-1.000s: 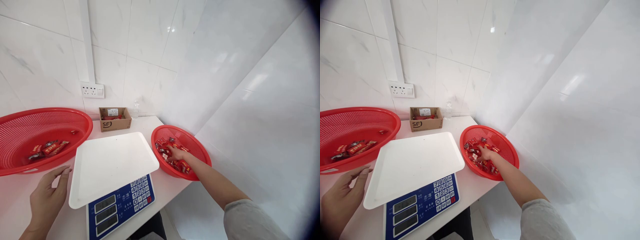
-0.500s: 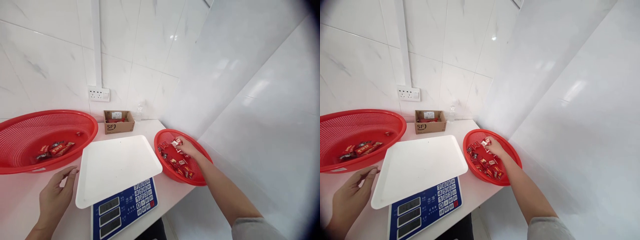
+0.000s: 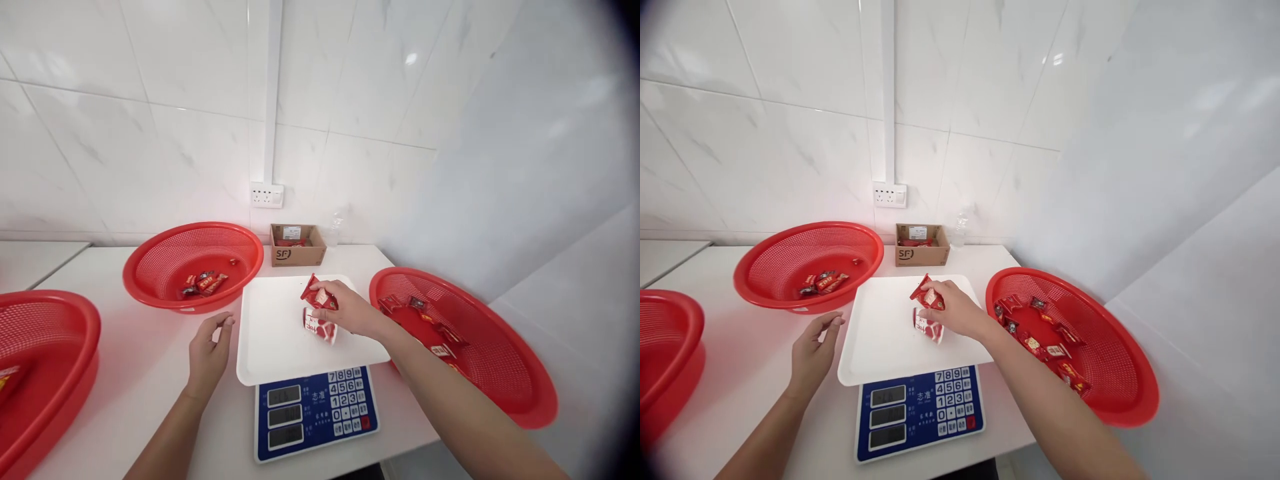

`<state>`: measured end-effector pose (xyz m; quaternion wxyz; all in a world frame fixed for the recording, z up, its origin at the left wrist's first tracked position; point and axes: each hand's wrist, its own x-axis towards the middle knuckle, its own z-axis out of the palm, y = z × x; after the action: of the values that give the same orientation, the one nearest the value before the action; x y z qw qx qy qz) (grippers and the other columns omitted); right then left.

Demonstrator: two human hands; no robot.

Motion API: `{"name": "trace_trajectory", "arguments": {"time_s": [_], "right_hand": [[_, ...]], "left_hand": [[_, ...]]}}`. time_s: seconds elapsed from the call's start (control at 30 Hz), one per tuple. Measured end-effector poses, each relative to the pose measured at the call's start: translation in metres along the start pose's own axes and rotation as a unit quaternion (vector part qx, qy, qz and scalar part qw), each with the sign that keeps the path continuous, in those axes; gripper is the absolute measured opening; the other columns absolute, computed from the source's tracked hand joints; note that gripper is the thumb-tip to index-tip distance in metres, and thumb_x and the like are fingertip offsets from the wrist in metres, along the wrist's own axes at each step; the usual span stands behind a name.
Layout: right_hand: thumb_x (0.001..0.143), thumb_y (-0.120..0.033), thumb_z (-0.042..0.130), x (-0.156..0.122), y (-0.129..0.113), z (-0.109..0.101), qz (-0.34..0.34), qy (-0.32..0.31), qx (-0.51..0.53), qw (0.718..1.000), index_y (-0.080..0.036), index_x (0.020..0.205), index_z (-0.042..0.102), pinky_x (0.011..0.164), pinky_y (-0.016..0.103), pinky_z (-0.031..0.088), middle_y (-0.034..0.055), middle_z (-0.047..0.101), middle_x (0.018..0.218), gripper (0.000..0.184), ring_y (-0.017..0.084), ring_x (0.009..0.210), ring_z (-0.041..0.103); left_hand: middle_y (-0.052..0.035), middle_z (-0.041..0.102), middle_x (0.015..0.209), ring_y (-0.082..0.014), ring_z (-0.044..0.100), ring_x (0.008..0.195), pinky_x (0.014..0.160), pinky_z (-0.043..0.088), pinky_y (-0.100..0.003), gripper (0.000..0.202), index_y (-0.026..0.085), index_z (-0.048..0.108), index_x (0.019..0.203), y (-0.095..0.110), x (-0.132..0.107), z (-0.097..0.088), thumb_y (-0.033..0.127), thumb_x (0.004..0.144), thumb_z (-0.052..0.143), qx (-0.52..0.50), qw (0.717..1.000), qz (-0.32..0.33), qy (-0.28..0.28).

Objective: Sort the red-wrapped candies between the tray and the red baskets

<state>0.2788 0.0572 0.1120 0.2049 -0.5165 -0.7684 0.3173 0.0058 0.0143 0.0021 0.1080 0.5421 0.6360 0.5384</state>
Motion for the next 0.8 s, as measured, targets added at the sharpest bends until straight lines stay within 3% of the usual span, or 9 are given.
{"name": "trace_trajectory", "arguments": {"time_s": [0.07,0.27,0.43,0.67,0.8], "right_hand": [[0.078,-0.039,0.062,0.002,0.000,0.005,-0.019,0.012,-0.008,1.000,-0.027,0.117,0.055,0.087,0.036,0.047,0.0068,0.052,0.118,0.042,0.022,0.102,0.056],[0.081,-0.034,0.057,-0.001,-0.001,0.006,-0.031,-0.004,-0.051,0.998,-0.033,0.123,0.053,0.088,0.038,0.046,0.0060,0.051,0.122,0.042,0.021,0.101,0.057],[0.083,-0.036,0.055,-0.004,-0.002,0.005,-0.039,-0.001,-0.073,0.997,-0.032,0.133,0.046,0.101,0.042,0.037,0.0031,0.047,0.137,0.051,0.025,0.124,0.044],[0.084,-0.037,0.053,-0.007,-0.001,0.003,0.014,0.062,-0.067,0.996,-0.024,0.133,0.046,0.101,0.041,0.038,0.0062,0.053,0.132,0.050,0.024,0.122,0.047],[0.086,-0.036,0.051,-0.007,0.006,0.009,-0.009,0.063,-0.075,0.995,-0.021,0.138,0.039,0.103,0.041,0.035,0.0086,0.055,0.127,0.055,0.023,0.125,0.044]], "left_hand": [[-0.0068,0.071,0.086,-0.0218,0.066,0.082,0.074,0.053,-0.033,0.033,0.019,0.064,0.091,-0.001,0.000,0.000,0.046,0.081,0.049,0.001,1.000,0.000,-0.001],[-0.0065,0.070,0.087,-0.0214,0.065,0.084,0.075,0.053,-0.033,0.031,0.019,0.064,0.090,0.000,0.000,0.001,0.044,0.081,0.050,-0.008,1.000,-0.002,-0.007],[-0.0064,0.070,0.086,-0.0213,0.065,0.083,0.075,0.053,-0.033,0.030,0.019,0.065,0.090,0.001,0.000,0.000,0.044,0.081,0.050,-0.009,1.000,-0.005,-0.007],[-0.0063,0.071,0.085,-0.0216,0.066,0.082,0.074,0.053,-0.033,0.032,0.019,0.064,0.090,0.003,0.000,-0.001,0.045,0.080,0.050,-0.009,1.000,-0.012,0.000],[-0.0062,0.071,0.085,-0.0217,0.066,0.083,0.074,0.053,-0.034,0.032,0.019,0.064,0.090,0.003,-0.001,-0.001,0.046,0.080,0.050,-0.009,1.000,-0.018,-0.008]]}}
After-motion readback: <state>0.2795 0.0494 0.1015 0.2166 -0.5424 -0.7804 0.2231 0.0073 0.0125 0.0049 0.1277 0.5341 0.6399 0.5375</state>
